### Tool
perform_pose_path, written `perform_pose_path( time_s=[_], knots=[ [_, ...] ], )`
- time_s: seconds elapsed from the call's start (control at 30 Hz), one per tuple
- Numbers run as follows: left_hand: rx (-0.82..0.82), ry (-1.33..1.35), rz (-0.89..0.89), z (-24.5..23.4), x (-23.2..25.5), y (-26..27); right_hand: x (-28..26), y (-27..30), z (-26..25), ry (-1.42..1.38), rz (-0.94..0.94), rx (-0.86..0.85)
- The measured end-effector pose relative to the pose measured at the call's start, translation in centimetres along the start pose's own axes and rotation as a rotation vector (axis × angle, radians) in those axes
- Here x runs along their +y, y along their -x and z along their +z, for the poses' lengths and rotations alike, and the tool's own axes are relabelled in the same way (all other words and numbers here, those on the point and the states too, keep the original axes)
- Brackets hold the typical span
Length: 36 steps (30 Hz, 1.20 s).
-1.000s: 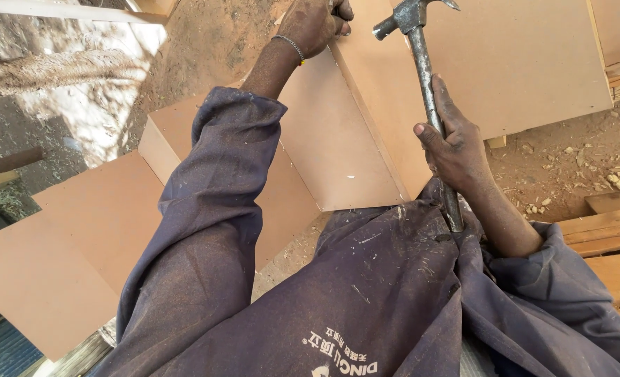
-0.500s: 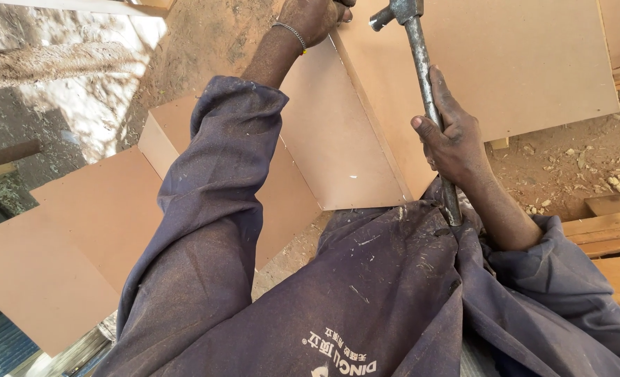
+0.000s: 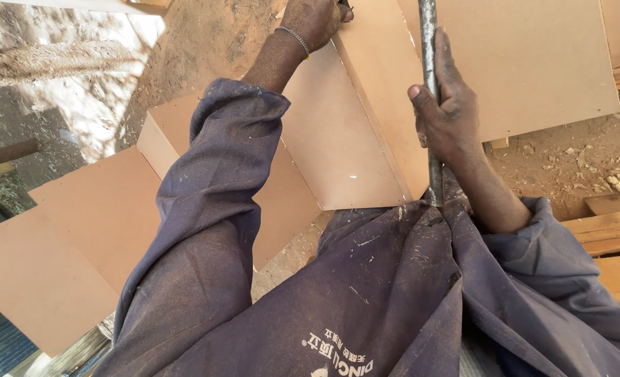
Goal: Hammering nails into a wooden cabinet frame to secure the panels.
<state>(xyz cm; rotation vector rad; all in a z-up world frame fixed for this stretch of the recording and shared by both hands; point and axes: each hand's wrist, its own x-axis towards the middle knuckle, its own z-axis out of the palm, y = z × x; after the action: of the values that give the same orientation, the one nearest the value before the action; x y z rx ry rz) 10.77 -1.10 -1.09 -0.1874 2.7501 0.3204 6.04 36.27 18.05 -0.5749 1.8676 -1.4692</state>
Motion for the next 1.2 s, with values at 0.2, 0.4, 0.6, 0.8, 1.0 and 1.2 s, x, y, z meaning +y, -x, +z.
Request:
perform_pose_path(
  time_s=[0.2, 0.4, 0.6, 0.8, 1.0, 1.2],
  knots=[
    [0.004, 0.042, -0.027, 3.5, -0.7, -1.2, -1.0, -0.3, 0.3, -0.011, 0.198, -0.139],
    [-0.095, 0.456, -0.16, 8.5, -3.3, -2.2, 0.1, -0.1, 0.7, -0.098, 0.045, 0.07],
    [0.007, 0.155, -0.006, 2.1, 0.2, -0.5, -3.4, -0.5, -0.3, -0.062, 0.37, -0.144],
    [0.822, 0.584, -0.294, -10.3, 8.6, 7.9, 0.0, 0.0, 0.3, -0.093, -0.042, 0.182],
    [1.106, 1.308, -1.073, -4.8, 13.6, 12.0, -3.8, -1.2, 0.2, 0.05, 0.476, -0.131],
    [1.115, 0.69, -0.845, 2.4, 13.6, 11.2, 0.0, 0.6, 1.9, -0.228, 0.066, 0.387]
  ],
)
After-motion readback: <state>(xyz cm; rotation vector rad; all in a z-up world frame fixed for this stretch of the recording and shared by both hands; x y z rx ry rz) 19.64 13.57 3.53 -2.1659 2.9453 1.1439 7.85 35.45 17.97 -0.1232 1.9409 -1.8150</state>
